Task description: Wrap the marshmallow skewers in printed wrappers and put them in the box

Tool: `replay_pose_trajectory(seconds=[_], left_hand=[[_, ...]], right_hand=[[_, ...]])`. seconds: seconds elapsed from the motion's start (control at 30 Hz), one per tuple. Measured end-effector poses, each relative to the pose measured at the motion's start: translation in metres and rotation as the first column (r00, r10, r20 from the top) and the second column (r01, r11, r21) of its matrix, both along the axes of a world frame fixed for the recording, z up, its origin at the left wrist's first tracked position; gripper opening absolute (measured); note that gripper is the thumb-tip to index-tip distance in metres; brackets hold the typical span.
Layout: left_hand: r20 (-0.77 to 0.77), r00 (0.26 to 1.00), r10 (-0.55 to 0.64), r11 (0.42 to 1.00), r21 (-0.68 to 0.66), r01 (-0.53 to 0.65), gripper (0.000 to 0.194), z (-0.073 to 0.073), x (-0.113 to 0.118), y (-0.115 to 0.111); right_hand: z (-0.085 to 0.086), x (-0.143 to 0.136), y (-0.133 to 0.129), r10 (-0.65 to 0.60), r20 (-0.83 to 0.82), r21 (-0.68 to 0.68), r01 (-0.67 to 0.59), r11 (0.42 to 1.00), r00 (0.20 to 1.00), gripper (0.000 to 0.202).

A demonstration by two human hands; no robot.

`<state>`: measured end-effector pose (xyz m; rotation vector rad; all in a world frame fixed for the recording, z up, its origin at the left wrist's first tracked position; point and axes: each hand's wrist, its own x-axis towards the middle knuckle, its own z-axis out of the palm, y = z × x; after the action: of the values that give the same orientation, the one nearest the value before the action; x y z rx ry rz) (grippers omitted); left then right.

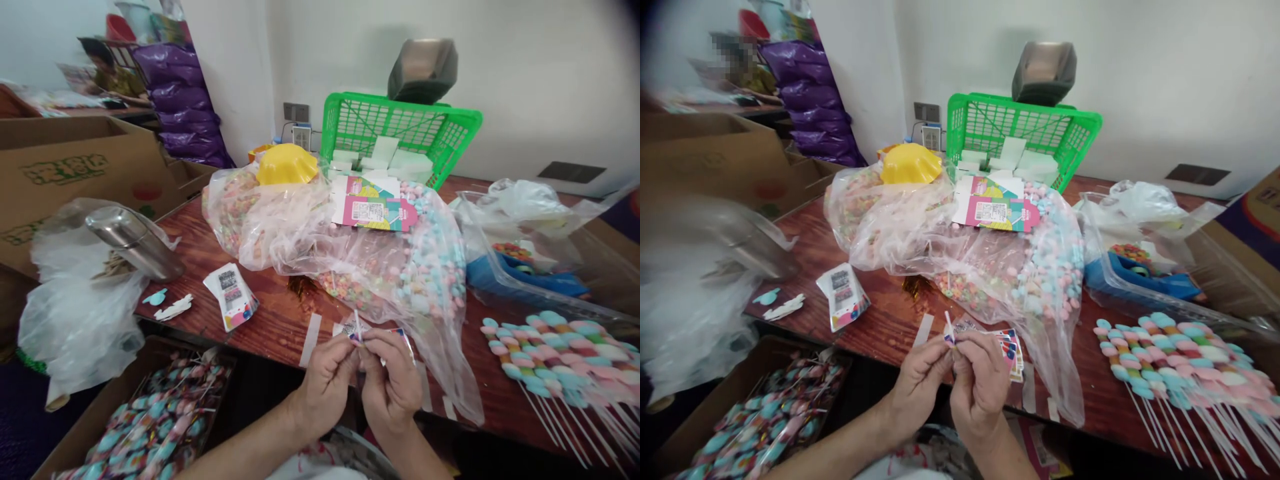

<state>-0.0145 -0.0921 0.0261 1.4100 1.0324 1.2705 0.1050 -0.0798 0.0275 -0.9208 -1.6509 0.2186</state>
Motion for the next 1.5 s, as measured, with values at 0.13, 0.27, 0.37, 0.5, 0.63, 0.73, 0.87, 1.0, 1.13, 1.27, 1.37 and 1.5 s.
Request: replay_pose_trajectory(seconds=[0.13, 0.27, 0.37, 0.5, 0.63, 0.73, 0.87, 1.0, 1.13, 1.27, 1.37, 1.5], left_hand=[[0.201, 0.979, -0.029, 0.979, -0.192, 0.069, 0.034, -0.007, 0.008, -0.003], [0.244, 0.965, -0.095, 0.968, -0.202, 0.147, 0.037, -0.005, 0.007, -0.002], [0.233, 0.965, -0.117, 0.965, -0.202, 0.166, 0.035, -0.003, 0.006, 0.000], [0.182, 0.975, -0.126, 0.962, -0.217, 0.165, 0.034, -0.001, 0.004, 0.004], [0.285, 0.952, -0.117, 0.914, -0.345, 0.215, 0.031, 0.003, -0.002, 0.009], [0.419, 0.896, -0.145, 0.810, -0.469, 0.351, 0.024, 0.006, -0.008, 0.013], [0.457, 0.854, -0.249, 0.669, -0.556, 0.493, 0.018, 0.006, -0.018, 0.016], [0.435, 0.765, -0.474, 0.569, -0.512, 0.643, 0.026, 0.006, -0.030, 0.014], [-0.127, 0.815, -0.566, 0.780, -0.402, 0.479, 0.021, 0.013, -0.042, 0.009], [-0.521, 0.779, -0.349, 0.935, -0.254, 0.248, 0.016, 0.017, -0.051, 0.009], [-0.128, 0.917, -0.379, 0.816, -0.513, 0.266, 0.018, 0.010, -0.060, 0.013], [0.338, 0.876, -0.343, 0.575, -0.663, 0.480, 0.016, 0.001, -0.074, 0.013]], right_hand=[[-0.009, -0.004, 0.002, 0.054, -0.048, -0.110, -0.059, 0.992, 0.997, 0.017], [-0.016, -0.006, 0.003, 0.037, -0.215, -0.173, -0.075, 0.982, 0.976, 0.013], [-0.016, -0.009, 0.002, 0.027, -0.304, -0.155, -0.077, 0.985, 0.952, 0.013], [-0.014, -0.009, 0.001, 0.029, -0.384, -0.210, -0.118, 0.970, 0.923, 0.012], [-0.002, 0.013, 0.005, 0.042, -0.199, -0.135, -0.069, 0.988, 0.979, 0.019], [0.014, 0.039, 0.014, 0.100, 0.374, 0.127, -0.157, 0.979, 0.922, 0.036], [0.027, 0.059, 0.030, 0.151, 0.769, 0.131, -0.384, 0.914, 0.621, 0.035], [0.027, 0.053, 0.040, 0.222, 0.815, 0.115, -0.524, 0.844, 0.535, 0.024], [0.019, 0.033, 0.042, 0.403, 0.752, -0.147, -0.463, 0.874, 0.522, 0.020], [0.017, 0.013, 0.043, 0.416, 0.714, -0.251, -0.348, 0.903, 0.564, 0.018], [0.024, 0.007, 0.045, 0.328, 0.748, -0.095, -0.396, 0.913, 0.577, 0.020], [0.030, 0.003, 0.049, 0.389, 0.779, -0.032, -0.589, 0.807, 0.491, 0.021]])
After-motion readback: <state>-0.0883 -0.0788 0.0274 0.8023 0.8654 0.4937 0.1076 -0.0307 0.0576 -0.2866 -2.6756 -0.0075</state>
